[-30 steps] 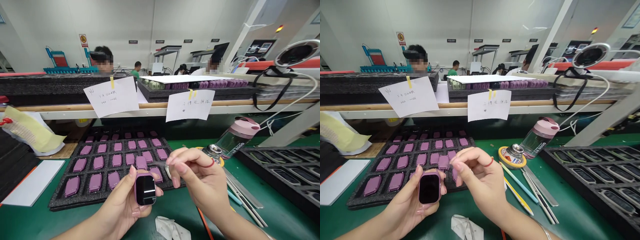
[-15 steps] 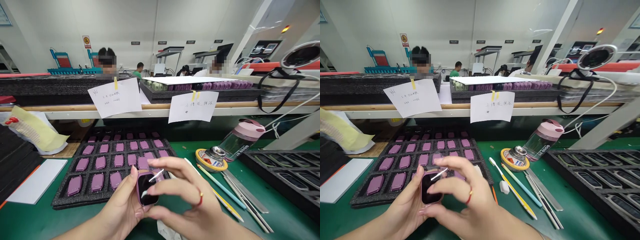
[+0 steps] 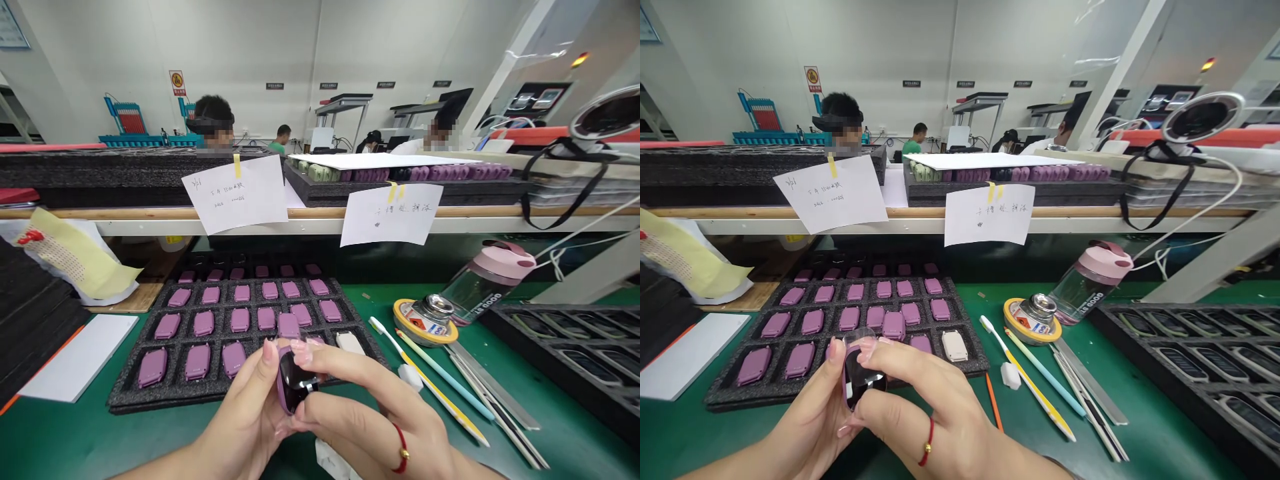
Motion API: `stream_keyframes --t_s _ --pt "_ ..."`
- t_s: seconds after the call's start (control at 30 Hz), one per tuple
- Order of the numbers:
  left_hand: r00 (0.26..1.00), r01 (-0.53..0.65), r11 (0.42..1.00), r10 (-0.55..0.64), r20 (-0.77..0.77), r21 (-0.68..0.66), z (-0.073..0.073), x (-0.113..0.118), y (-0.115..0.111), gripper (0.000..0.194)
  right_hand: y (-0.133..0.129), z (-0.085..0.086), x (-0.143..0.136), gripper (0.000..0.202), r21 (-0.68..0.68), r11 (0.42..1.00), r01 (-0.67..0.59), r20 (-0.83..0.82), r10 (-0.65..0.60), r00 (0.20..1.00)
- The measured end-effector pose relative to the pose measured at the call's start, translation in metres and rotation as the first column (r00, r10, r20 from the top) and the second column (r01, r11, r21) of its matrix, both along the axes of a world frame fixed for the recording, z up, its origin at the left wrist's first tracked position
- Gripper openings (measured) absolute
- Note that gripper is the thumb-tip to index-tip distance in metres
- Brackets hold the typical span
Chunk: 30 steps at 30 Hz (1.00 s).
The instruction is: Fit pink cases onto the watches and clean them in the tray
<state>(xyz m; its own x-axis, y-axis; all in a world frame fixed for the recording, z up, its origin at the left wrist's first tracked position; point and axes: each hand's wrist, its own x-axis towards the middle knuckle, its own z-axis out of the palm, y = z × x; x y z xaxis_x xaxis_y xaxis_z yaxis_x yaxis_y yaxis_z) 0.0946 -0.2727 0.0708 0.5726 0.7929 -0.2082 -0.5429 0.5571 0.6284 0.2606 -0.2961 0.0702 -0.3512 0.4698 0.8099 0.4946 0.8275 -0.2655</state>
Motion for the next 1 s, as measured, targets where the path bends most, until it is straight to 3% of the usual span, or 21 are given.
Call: stream_keyframes --t_s 0.2,0.53,0.73,1.0 --pt "0.998 -0.062 0.997 0.063 0.029 -0.037 -0.002 0.004 0.004 0.034 0.007 -0.002 -0.002 0.008 -0.028 1.0 -0.004 -0.051 0.003 0.999" --pt "0.997 -0.072 0.997 0.072 0.032 -0.013 -0.001 0.003 0.004 0.033 0.01 -0.007 -0.005 0.011 -0.039 0.999 -0.026 -0.077 0.023 0.997" --pt "0.998 0.003 1.0 -0.004 0.058 0.016 0.003 0.002 0.003 0.04 0.008 0.002 -0.003 0.006 -0.121 0.989 -0.088 -0.249 0.056 0.967" --pt "0.998 0.012 0.999 -0.011 0.057 -0.032 0.005 0.003 0.005 0.046 0.01 0.014 0.018 0.008 -0.002 0.999 -0.042 -0.362 0.038 0.931"
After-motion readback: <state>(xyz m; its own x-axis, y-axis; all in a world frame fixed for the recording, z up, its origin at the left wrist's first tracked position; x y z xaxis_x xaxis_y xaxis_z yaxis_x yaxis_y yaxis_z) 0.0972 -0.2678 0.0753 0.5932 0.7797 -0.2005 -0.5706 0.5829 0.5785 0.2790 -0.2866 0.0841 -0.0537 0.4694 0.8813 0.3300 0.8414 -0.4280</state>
